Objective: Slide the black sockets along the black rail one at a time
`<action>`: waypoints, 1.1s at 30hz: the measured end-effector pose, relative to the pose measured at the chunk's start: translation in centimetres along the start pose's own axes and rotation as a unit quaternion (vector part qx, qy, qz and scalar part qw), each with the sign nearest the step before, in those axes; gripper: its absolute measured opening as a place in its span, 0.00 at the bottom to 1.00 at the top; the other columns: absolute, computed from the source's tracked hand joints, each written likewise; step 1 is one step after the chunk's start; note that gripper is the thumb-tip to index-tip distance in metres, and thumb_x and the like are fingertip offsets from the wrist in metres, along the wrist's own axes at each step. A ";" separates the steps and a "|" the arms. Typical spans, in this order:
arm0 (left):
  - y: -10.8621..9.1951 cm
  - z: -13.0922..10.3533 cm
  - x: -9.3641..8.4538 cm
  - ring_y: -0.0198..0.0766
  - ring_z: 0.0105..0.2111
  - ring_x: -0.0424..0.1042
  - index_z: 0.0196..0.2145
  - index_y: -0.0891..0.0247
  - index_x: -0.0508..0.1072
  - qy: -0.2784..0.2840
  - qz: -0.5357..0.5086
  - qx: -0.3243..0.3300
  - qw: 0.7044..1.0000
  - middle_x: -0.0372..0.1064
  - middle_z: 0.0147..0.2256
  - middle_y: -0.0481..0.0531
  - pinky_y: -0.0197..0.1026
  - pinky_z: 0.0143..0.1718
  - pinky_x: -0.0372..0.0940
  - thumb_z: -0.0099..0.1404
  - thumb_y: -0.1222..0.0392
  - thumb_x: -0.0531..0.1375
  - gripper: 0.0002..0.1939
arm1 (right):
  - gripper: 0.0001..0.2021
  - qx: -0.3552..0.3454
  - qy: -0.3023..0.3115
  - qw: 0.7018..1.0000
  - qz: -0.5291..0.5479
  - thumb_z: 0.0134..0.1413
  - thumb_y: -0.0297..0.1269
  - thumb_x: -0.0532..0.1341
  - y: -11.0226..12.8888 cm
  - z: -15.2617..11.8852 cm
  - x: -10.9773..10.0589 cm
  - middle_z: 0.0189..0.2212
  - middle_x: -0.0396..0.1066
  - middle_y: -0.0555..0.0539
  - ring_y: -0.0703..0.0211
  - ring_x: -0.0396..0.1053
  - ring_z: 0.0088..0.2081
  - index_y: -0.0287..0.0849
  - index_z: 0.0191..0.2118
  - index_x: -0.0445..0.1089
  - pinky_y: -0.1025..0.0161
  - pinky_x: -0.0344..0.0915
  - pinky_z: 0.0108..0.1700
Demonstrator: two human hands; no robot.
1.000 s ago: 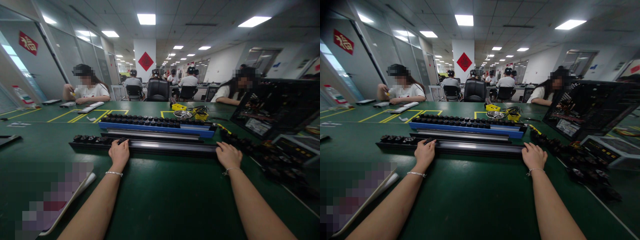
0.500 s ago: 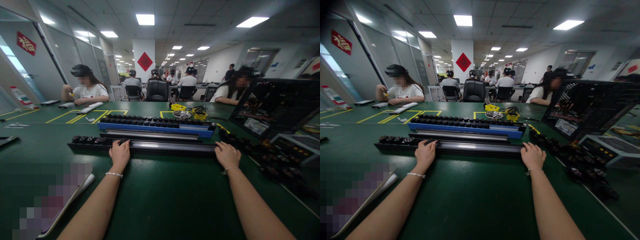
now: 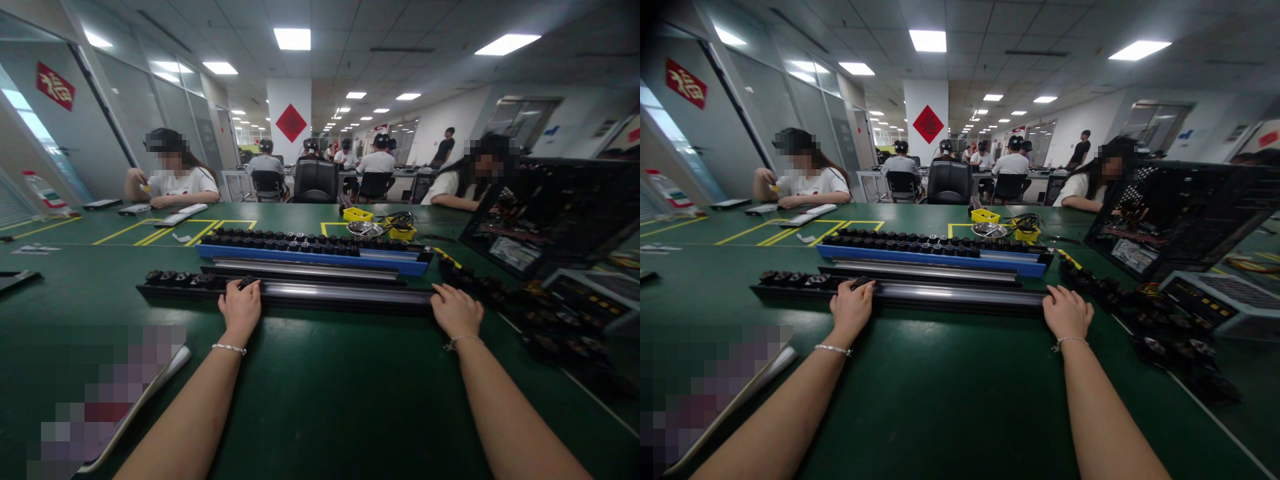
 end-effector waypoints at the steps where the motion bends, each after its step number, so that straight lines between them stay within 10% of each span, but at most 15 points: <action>1: 0.0 0.0 0.1 0.46 0.52 0.61 0.44 0.53 0.75 0.001 0.000 0.000 1.000 0.61 0.50 0.58 0.56 0.56 0.50 0.65 0.55 0.49 0.16 | 0.23 0.000 0.000 1.000 0.001 0.53 0.42 0.45 0.0 0.0 0.0 0.54 0.65 0.48 0.48 0.56 0.57 0.50 0.49 0.70 0.42 0.44 0.59; 33: -1.0 -0.2 0.9 0.45 0.49 0.63 0.43 0.52 0.75 0.003 0.027 0.049 0.998 0.61 0.48 0.59 0.64 0.56 0.46 0.65 0.55 0.49 0.17 | 0.23 0.003 0.003 1.000 0.006 0.53 0.42 0.45 0.0 0.0 0.0 0.54 0.65 0.49 0.48 0.56 0.56 0.50 0.49 0.71 0.43 0.44 0.59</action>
Point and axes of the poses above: each hand's wrist, its own z-axis towards the middle knuckle, its own x-axis out of the palm, y = z × x, the point moved 9 cm from there along z, towards the middle knuckle
